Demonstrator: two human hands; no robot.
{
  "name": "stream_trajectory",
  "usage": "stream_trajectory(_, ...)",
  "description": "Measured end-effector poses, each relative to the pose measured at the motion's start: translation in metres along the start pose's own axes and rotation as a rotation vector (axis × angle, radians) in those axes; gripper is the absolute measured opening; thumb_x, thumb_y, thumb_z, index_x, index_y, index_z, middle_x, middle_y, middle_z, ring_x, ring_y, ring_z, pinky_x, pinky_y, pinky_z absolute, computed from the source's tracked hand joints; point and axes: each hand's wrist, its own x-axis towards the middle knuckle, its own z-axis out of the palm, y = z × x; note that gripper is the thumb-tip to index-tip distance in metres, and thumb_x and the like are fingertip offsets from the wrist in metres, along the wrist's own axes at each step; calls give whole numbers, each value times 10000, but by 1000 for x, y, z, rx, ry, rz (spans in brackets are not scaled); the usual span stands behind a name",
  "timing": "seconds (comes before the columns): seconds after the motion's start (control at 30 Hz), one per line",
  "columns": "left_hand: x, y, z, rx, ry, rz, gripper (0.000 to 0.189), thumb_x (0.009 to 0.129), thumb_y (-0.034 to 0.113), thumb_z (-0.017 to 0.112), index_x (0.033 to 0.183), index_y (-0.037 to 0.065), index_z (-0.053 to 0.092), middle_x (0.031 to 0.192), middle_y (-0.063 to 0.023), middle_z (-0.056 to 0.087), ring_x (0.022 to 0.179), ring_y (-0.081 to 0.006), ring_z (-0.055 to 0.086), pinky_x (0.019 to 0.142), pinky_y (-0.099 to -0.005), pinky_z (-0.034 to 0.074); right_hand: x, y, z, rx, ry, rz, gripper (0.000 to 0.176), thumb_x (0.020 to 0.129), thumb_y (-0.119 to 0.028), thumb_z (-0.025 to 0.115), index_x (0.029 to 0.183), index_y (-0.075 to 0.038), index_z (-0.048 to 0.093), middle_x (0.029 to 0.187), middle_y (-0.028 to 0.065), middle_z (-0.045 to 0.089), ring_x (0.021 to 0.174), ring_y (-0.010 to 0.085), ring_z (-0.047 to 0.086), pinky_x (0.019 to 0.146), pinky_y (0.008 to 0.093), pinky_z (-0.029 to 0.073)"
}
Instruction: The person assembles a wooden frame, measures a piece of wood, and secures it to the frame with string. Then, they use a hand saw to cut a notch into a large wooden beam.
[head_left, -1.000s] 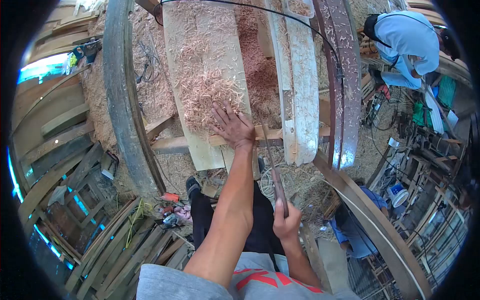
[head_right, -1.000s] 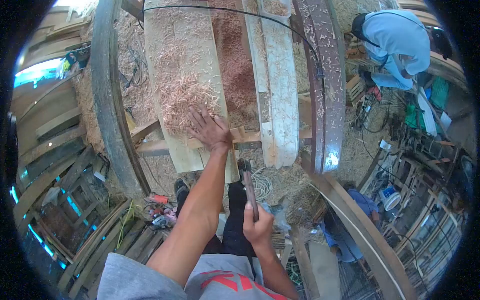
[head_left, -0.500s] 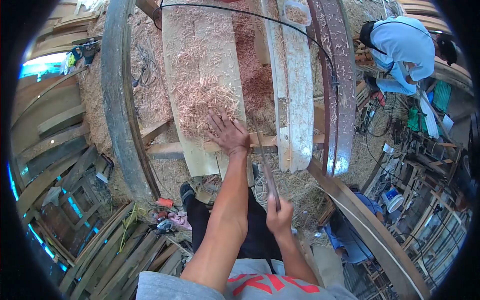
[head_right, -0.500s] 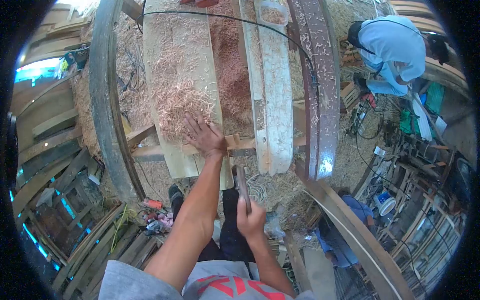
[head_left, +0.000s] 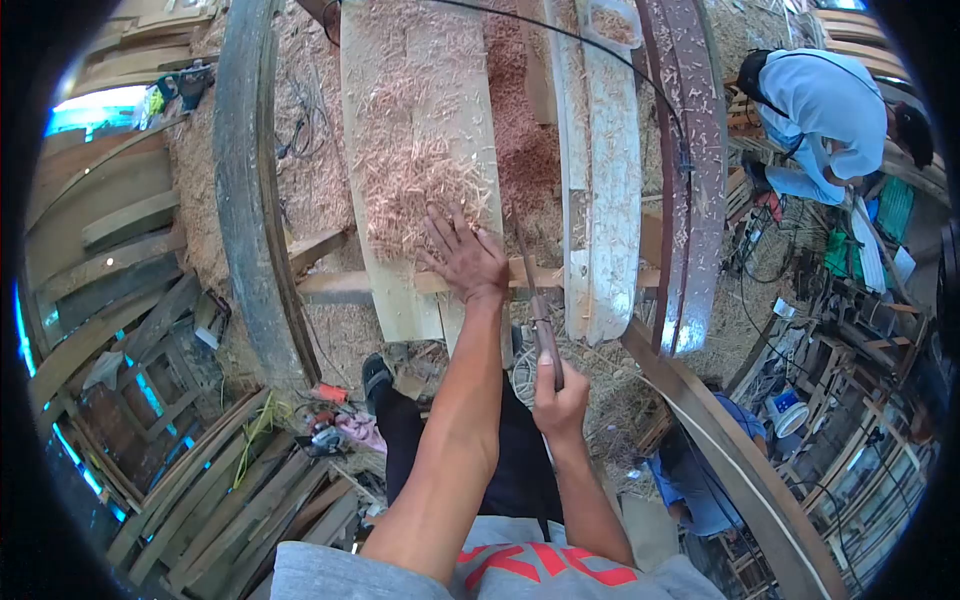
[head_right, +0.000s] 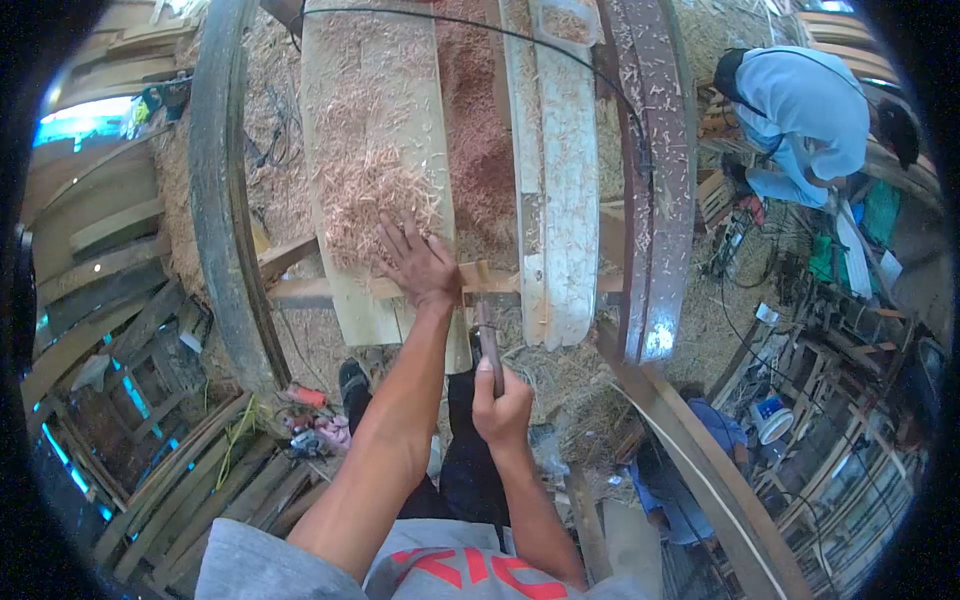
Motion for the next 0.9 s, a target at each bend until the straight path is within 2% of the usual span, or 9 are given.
stream_trajectory(0.1,-6,-12,-2,7,-30,214,711,901,317,503,1550,131,282,1645,-173,162,1526,-329,145,1189,-608,88,-30,23,-15,198,-26,157,470,980,-359,567,714,29,573,544,125,481,516,140,487,507,361,393)
stream_trajectory(0.13,-6,-12,-4,-47,-36,232,676,919,320,492,1544,151,298,1643,-148,188,1521,-319,167,1173,-639,105,-34,26,-10,203,-18,177,465,978,-361,572,709,18,573,549,99,500,516,151,471,505,373,381)
stream_trajectory(0.23,-5,-3,3,81,-35,113,653,917,295,482,1534,156,317,1636,-130,223,1519,-305,187,1149,-669,110,-12,12,10,38,38,50,459,983,-350,568,699,11,574,549,82,505,518,147,467,505,376,380)
stream_trajectory(0.27,-4,-3,2,34,-37,106,659,915,296,487,1539,174,312,1641,-103,219,1522,-283,185,1133,-693,112,0,10,16,110,51,42,455,986,-332,563,698,20,563,537,99,481,517,159,466,510,379,381)
stream_trajectory(0.47,-5,-1,-1,-4,-79,74,660,913,296,492,1540,200,310,1652,-91,188,1527,-275,167,1144,-684,103,10,23,15,101,28,32,453,988,-317,561,692,27,548,529,103,447,509,172,441,508,387,372)
stream_trajectory(0.57,-5,-4,1,20,-37,96,663,943,374,484,1553,211,278,1657,-73,168,1528,-250,157,1158,-676,90,10,22,21,91,52,-18,450,986,-326,558,699,21,561,536,120,459,510,176,446,510,396,377)
stream_trajectory(0.6,-5,-2,-1,-5,-61,69,637,961,358,472,1552,219,276,1656,-70,170,1527,-246,158,1161,-676,82,10,20,23,63,74,-30,444,982,-339,559,718,18,576,543,142,470,508,189,449,515,403,382)
stream_trajectory(0.7,-5,-5,0,-58,-1,113,579,971,306,457,1521,173,331,1641,-90,216,1528,-261,153,1162,-670,72,6,10,31,30,150,-140,439,978,-349,558,745,22,590,556,165,498,501,217,485,523,409,399)
stream_trajectory(0.9,-3,6,3,-51,74,-41,503,982,284,461,1450,110,394,1618,-97,265,1524,-268,170,1188,-612,92,8,10,28,17,104,-145,416,975,-321,566,750,26,601,556,180,505,492,223,502,518,410,406)
